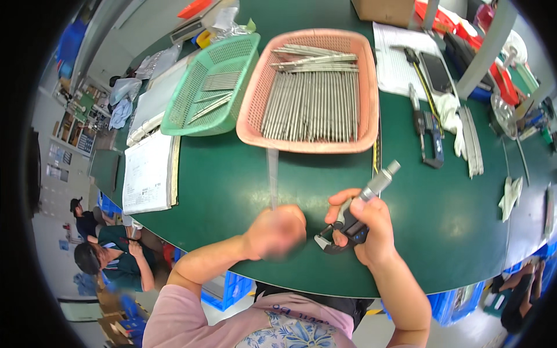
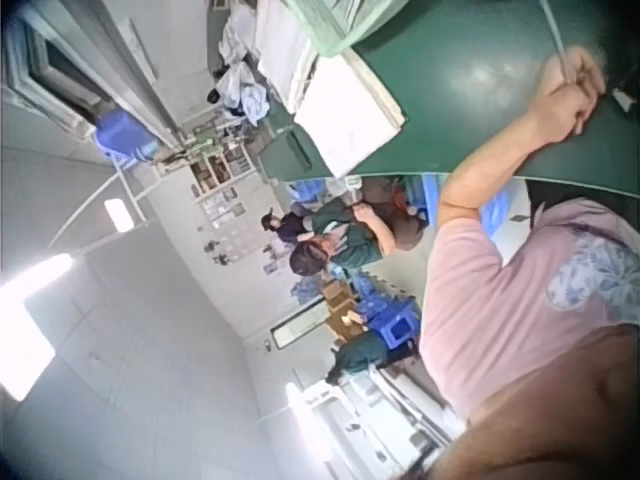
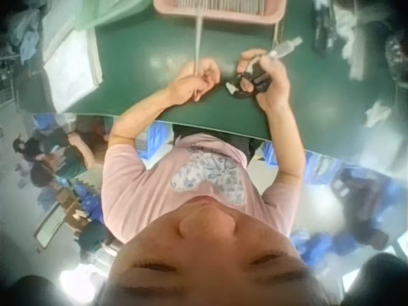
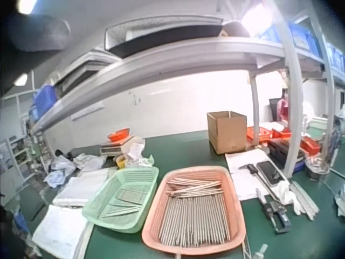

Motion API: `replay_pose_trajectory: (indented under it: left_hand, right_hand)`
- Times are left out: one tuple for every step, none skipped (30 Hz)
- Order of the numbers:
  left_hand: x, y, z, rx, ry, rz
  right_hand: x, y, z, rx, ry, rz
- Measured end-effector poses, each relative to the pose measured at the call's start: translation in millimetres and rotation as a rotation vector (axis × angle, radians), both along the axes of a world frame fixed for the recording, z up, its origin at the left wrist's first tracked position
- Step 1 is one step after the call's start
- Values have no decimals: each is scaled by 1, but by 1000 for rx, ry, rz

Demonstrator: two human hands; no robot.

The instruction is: The person repeatedly picks up thin metal rods from a pink basket and measures their diameter using a digital caliper. After each measurement, the rod is placed back into the basket. The process is repeated for multiple rods throughout the clip.

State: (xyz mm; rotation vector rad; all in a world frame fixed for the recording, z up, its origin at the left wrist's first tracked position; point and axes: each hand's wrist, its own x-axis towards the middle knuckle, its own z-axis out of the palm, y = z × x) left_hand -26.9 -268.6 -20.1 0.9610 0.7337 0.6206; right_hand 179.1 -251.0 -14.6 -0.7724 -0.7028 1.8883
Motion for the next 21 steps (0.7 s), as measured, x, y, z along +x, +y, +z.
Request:
replay_pose_trajectory:
  left_hand:
    - [1, -1, 2, 20, 58, -68]
    - [1, -3, 0, 127, 97, -116]
    - [2, -5, 0, 233, 152, -149]
    - [3, -8, 1, 337, 213, -176]
    - [5, -7, 3, 395, 212, -248]
    - [10, -7, -10, 469, 152, -239]
    - [11, -2, -1, 460, 177, -326]
    - [10, -4, -6, 465, 158, -320]
    - [7, -6, -1, 465, 136, -308]
    - [8, -10, -9, 421, 94, -271]
    - [7, -10, -12, 417, 95, -259]
    - [6, -12, -12, 412, 91, -250]
    - [6, -8, -9, 425, 72, -262]
    - [4, -7, -10, 424, 69, -251]
    - [3, -6, -12, 409, 60, -253]
    - [-2, -6, -11, 394, 50, -263]
    - [-5, -6, -9, 409, 62, -234]
    - [-7, -5, -6, 426, 74, -214]
    - [-6, -1, -2, 443, 87, -224]
    - [-3, 3, -3, 508, 127, -188]
    - [-3, 6, -5, 577, 160, -161]
  right_hand:
    - [0, 0, 2, 50, -35, -44]
    - [-1, 0, 4, 63, -12, -73]
    - [-2, 0, 4, 110, -73, -118]
    - [-4, -1, 2, 158, -131, -160]
    - [-3, 2, -1, 219, -182, -200]
    - [-1, 3, 0, 213, -216, -241]
    - [3, 4, -1, 208, -240, -279]
    - [1, 5, -6, 244, -228, -290]
    - [-2, 4, -8, 282, -213, -304]
    - [-6, 0, -4, 296, -173, -323]
    - [-8, -3, -3, 305, -146, -353]
    - [-4, -4, -9, 379, -124, -298]
    - [1, -3, -10, 468, -116, -267]
    - [-1, -8, -2, 420, -93, -259]
    - [-1, -14, 3, 358, -78, -263]
    - [-2, -12, 0, 380, -118, -240]
    - [-4, -10, 0, 383, -134, -215]
    - [-7, -8, 0, 385, -150, -200]
    - [-6, -8, -1, 385, -162, -215]
    - [-8, -5, -8, 412, -148, -269]
    - [-7, -1, -8, 407, -169, -300]
